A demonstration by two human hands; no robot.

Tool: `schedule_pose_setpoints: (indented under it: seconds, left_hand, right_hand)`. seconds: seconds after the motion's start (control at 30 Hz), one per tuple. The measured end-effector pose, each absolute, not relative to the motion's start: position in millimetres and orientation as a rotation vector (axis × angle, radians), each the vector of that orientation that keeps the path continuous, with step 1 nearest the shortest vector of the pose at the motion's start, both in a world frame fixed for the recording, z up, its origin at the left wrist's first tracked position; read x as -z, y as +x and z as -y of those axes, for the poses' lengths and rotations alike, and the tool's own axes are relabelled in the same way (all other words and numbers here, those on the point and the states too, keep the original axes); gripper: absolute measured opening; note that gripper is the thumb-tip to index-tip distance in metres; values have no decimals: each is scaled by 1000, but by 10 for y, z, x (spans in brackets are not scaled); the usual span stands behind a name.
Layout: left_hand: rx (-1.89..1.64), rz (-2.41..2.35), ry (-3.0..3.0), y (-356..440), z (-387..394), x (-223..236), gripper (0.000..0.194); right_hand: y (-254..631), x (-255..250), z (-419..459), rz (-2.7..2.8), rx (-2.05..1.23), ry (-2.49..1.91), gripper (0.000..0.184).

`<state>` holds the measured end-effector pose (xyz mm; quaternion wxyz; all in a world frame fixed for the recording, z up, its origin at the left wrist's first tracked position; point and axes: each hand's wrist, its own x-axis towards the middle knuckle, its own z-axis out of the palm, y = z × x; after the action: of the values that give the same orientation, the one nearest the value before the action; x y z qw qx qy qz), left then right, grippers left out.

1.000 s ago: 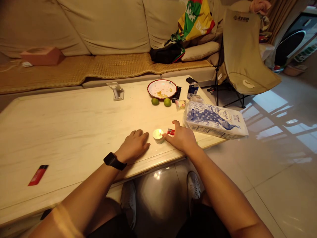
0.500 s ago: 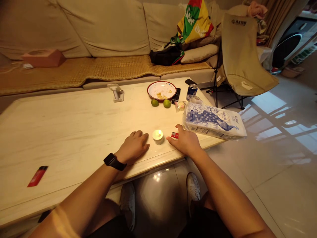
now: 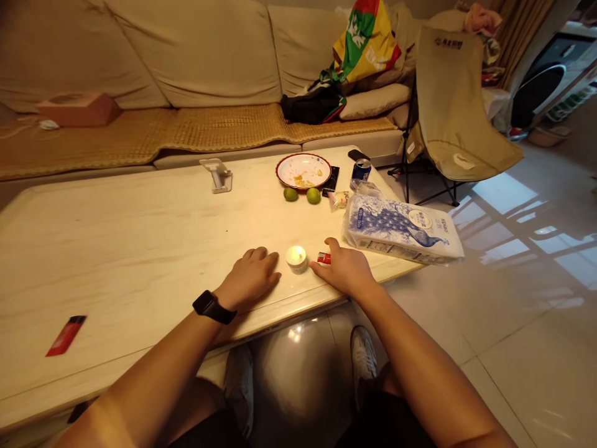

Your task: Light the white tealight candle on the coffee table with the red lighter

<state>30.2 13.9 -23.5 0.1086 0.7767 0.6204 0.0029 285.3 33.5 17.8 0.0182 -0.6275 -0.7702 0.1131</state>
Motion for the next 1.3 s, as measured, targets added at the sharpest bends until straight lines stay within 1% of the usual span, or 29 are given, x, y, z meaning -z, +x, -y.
schedule_pose_setpoints:
  seconds: [0.33,0.63,1.3]
  left_hand:
    - [-4,-1831,2330,300,-118,235,34]
    - [8,-1838,2342,296,-122,259,36]
    - [-2,-1839,2333,287,-131,291,37]
  right_hand:
    - [2763,-224,-312,2439,-308,-1911,71]
    - [2552,-307,-335,2467,-339,-1898,61]
    - [2497,-240,-394,2454,-351,-1914,65]
